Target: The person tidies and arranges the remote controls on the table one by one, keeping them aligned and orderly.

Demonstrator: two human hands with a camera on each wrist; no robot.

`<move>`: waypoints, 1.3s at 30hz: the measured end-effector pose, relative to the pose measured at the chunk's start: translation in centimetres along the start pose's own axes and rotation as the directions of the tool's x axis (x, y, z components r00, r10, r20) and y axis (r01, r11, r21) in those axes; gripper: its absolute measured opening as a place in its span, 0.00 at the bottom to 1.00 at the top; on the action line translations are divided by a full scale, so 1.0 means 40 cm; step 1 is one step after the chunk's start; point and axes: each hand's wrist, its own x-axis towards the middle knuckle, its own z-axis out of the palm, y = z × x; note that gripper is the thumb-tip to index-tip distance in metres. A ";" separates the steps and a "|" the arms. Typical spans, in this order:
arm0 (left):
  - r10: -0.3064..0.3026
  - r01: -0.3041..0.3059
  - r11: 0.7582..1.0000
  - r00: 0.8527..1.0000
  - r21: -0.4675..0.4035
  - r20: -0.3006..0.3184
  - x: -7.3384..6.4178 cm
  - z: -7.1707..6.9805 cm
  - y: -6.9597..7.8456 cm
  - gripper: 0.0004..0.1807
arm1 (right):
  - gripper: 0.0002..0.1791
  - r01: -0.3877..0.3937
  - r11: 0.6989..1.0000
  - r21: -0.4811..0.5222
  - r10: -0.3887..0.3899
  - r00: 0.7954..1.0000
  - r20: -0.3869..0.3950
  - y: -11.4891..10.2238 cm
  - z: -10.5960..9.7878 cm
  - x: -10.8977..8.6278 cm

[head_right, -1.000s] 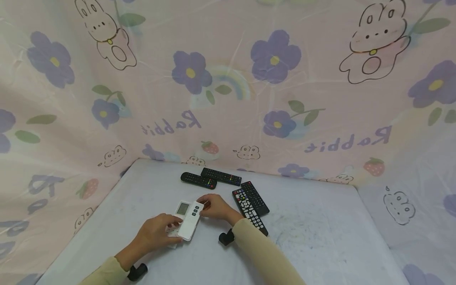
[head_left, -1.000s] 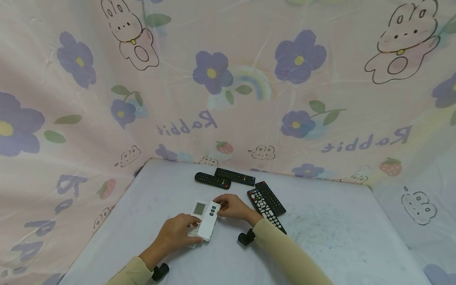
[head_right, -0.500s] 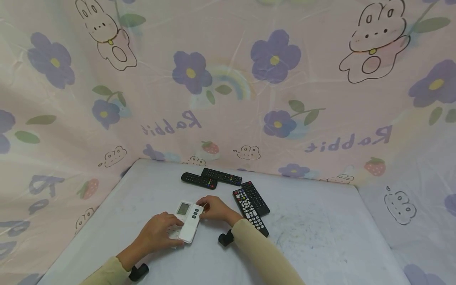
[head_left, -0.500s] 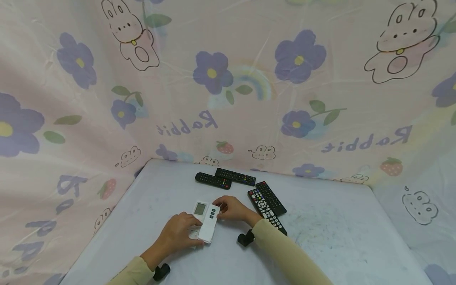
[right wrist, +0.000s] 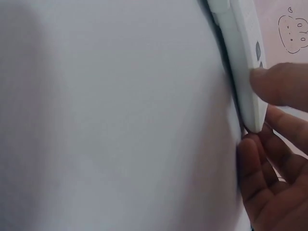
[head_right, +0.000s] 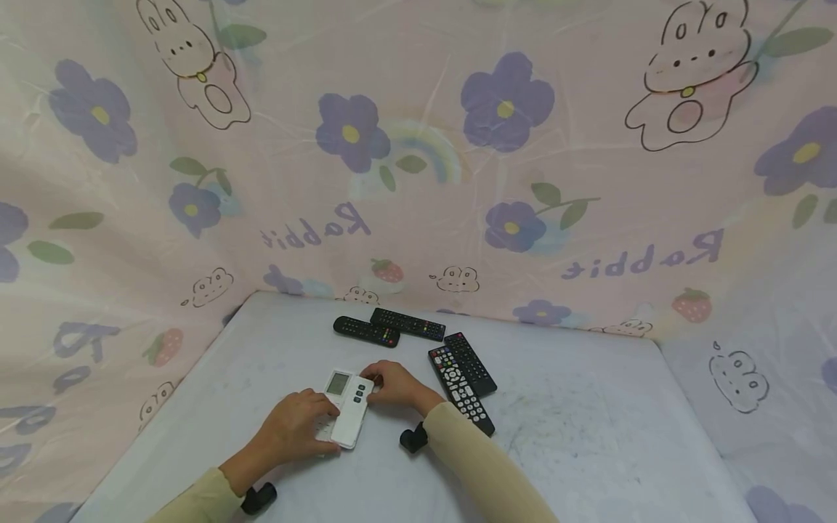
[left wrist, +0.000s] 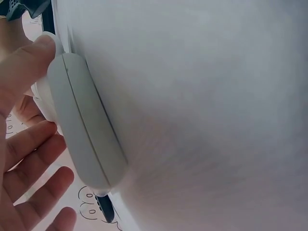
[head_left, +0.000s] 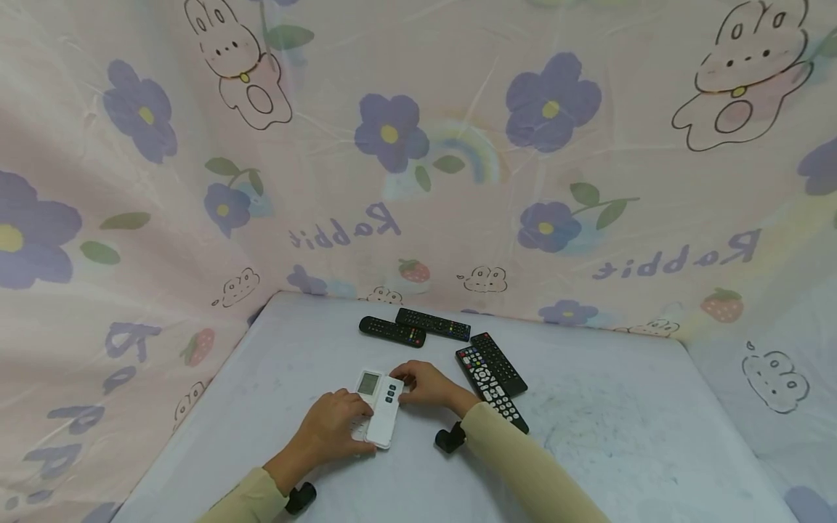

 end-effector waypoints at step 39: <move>-0.096 0.072 0.982 0.987 -0.177 -0.132 0.045 -0.037 -0.078 0.28 | 0.27 -0.031 0.995 0.096 0.041 0.993 -0.106 0.013 -0.025 -0.015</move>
